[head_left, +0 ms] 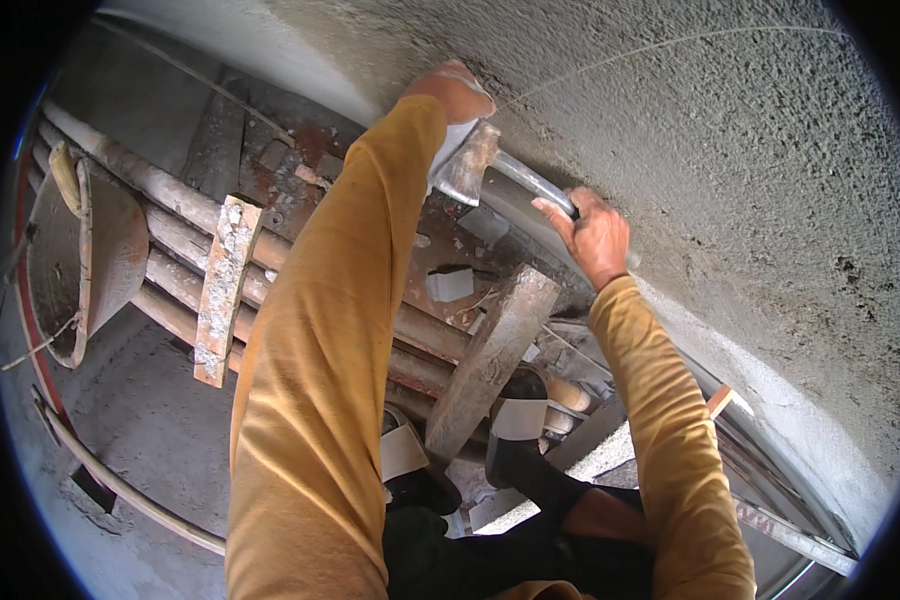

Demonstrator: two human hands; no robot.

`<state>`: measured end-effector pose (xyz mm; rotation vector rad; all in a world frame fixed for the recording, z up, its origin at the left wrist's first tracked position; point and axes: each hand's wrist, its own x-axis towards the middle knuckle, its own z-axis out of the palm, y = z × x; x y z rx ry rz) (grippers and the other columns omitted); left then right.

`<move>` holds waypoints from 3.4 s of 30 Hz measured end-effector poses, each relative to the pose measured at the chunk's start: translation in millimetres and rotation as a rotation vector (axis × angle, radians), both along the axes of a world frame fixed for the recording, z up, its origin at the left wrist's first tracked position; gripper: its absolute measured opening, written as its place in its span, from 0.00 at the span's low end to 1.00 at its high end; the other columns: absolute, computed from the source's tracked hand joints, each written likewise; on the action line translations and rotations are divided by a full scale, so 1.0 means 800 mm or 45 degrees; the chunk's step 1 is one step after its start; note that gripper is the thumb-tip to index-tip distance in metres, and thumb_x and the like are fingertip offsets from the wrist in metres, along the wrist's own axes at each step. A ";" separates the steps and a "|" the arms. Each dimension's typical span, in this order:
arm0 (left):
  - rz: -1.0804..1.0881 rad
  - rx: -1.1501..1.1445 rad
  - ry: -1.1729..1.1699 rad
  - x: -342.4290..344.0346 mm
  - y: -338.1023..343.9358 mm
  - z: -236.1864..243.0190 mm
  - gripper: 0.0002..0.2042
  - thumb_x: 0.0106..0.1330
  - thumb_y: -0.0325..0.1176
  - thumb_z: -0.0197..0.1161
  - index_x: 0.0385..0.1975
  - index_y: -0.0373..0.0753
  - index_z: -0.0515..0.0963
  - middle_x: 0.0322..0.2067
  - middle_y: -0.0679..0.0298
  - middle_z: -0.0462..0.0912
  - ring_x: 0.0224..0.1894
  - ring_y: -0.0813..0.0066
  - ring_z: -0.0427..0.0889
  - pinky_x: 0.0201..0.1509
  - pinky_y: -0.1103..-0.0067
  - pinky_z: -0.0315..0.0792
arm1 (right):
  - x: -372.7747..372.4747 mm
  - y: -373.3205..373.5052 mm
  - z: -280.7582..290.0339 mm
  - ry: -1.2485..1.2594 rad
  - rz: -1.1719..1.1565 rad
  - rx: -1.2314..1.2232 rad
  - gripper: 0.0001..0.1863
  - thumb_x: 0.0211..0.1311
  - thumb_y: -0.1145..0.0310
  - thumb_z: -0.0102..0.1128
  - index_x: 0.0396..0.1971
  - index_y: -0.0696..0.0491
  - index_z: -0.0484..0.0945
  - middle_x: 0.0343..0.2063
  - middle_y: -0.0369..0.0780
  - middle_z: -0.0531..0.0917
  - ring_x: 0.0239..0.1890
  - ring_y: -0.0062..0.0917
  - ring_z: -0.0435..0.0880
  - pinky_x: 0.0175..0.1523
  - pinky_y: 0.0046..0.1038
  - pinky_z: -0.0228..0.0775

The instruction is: The person applies mortar to white rectangular tiles using a trowel and places them against a wall. They tap the tiles with a hammer to adjust alignment and use a string line as a guide. The person works on a bamboo scaffold in a construction setting.

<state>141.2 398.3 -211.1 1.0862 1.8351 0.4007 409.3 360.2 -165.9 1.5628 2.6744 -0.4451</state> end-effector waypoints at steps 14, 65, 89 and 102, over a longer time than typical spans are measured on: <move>0.114 0.717 0.089 0.018 -0.069 -0.011 0.12 0.59 0.39 0.62 0.38 0.40 0.83 0.32 0.53 0.84 0.38 0.53 0.82 0.44 0.69 0.74 | 0.233 -0.138 0.122 -0.295 0.149 -0.390 0.27 0.54 0.41 0.64 0.33 0.54 0.82 0.22 0.40 0.82 0.19 0.31 0.81 0.26 0.32 0.73; 0.065 0.311 0.195 0.041 -0.264 0.040 0.15 0.68 0.41 0.54 0.42 0.38 0.80 0.37 0.48 0.83 0.42 0.46 0.80 0.48 0.61 0.72 | 0.177 -0.186 0.122 0.256 -0.334 -0.669 0.19 0.58 0.56 0.67 0.31 0.60 0.82 0.20 0.43 0.80 0.23 0.22 0.77 0.32 0.26 0.69; -0.459 0.060 0.642 0.008 -0.333 0.058 0.11 0.67 0.39 0.50 0.38 0.42 0.77 0.34 0.56 0.84 0.39 0.56 0.84 0.43 0.63 0.78 | 0.134 -0.175 0.131 0.600 -0.393 -0.679 0.15 0.60 0.61 0.66 0.29 0.61 0.80 0.19 0.32 0.73 0.25 0.13 0.67 0.30 0.21 0.63; -0.262 0.215 0.326 0.014 -0.376 0.056 0.15 0.67 0.43 0.51 0.43 0.40 0.78 0.35 0.49 0.82 0.40 0.49 0.81 0.48 0.60 0.74 | 0.115 -0.169 0.142 0.724 -0.542 -0.759 0.12 0.60 0.64 0.66 0.29 0.59 0.80 0.21 0.29 0.75 0.26 0.12 0.68 0.31 0.20 0.62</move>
